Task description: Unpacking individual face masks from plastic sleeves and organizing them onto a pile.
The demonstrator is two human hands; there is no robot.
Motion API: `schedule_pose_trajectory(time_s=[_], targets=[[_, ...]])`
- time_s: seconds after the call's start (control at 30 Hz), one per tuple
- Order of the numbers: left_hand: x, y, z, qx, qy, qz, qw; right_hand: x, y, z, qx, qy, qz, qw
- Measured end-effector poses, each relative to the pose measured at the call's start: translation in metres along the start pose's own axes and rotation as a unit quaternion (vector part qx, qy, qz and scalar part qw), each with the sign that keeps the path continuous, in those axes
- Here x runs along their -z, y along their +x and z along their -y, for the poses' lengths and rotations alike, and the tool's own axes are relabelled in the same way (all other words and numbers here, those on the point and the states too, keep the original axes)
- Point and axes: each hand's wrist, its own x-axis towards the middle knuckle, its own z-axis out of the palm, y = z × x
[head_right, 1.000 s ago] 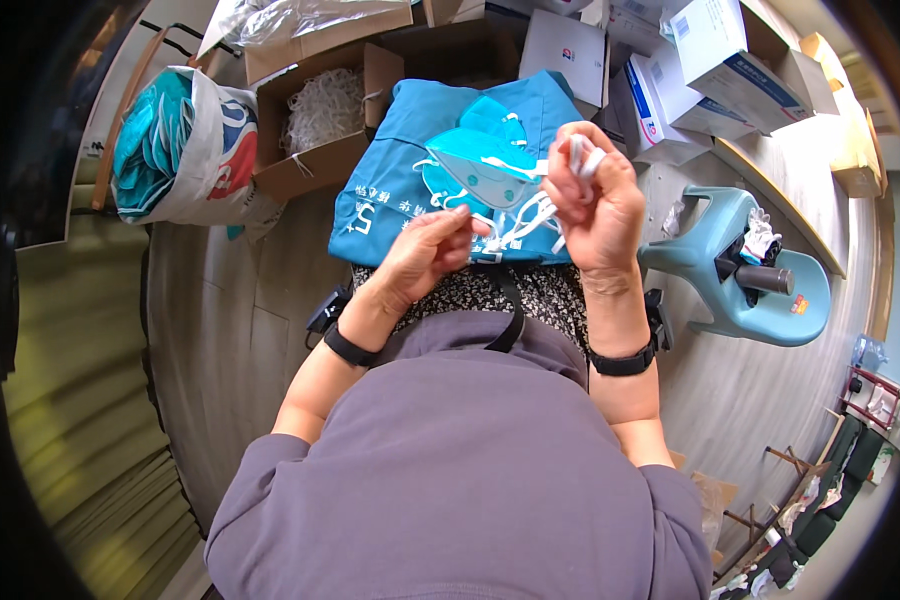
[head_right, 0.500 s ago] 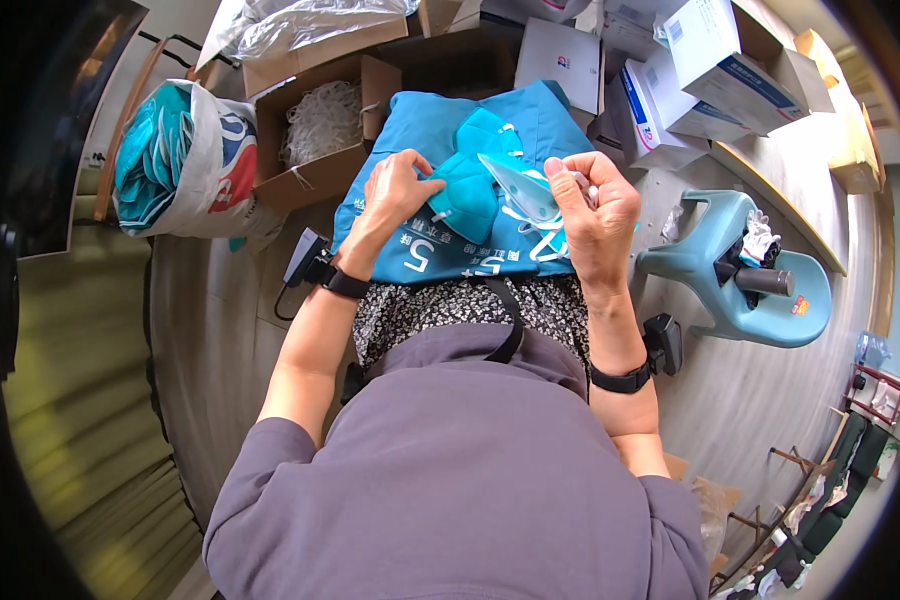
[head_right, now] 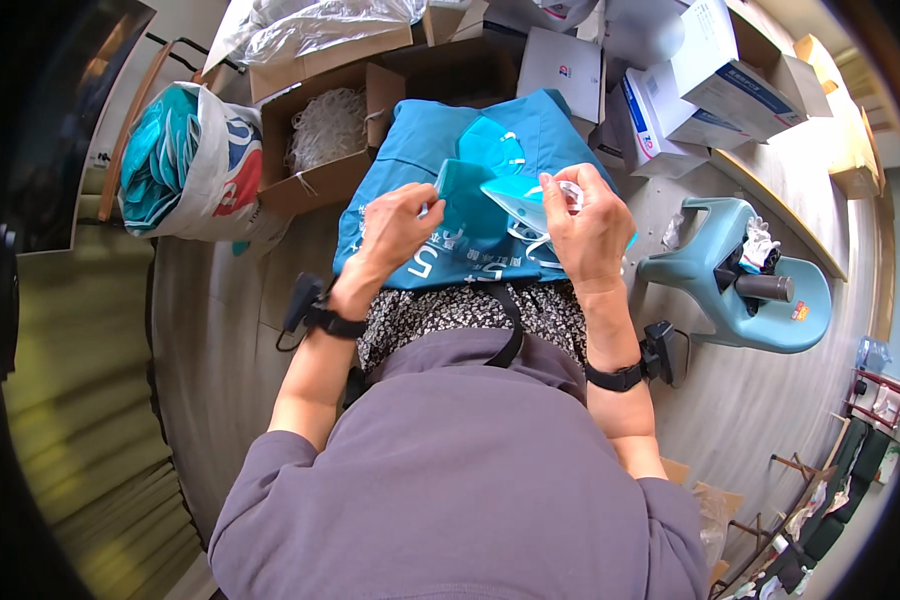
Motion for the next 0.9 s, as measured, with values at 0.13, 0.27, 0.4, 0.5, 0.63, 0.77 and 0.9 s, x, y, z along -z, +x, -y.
schedule_pose_trajectory(time_s=[0.13,0.27,0.4,0.5,0.63,0.77,0.9], targets=[[0.046,0.005,-0.019,-0.001,-0.174,0.018,0.985,0.011,0.011,0.003,0.031,-0.011,0.042,0.999],[0.069,0.004,-0.031,-0.015,-0.296,0.084,0.951,0.007,0.028,0.011,0.084,0.127,0.119,0.981],[0.071,0.001,-0.034,-0.02,-0.389,0.106,0.915,0.001,0.037,0.02,0.094,0.19,0.209,0.955],[0.076,0.0,-0.033,-0.041,-0.41,0.103,0.905,-0.011,0.041,0.016,0.075,0.223,0.201,0.951],[0.082,0.001,-0.031,-0.019,-0.385,0.098,0.918,-0.008,0.042,0.013,0.078,0.298,0.29,0.906],[0.062,0.0,-0.018,0.063,-0.414,0.099,0.903,-0.022,0.034,0.03,0.049,0.356,0.19,0.914],[0.04,-0.002,-0.042,0.112,-0.502,0.096,0.852,-0.031,0.04,0.023,0.063,0.311,0.156,0.935]])
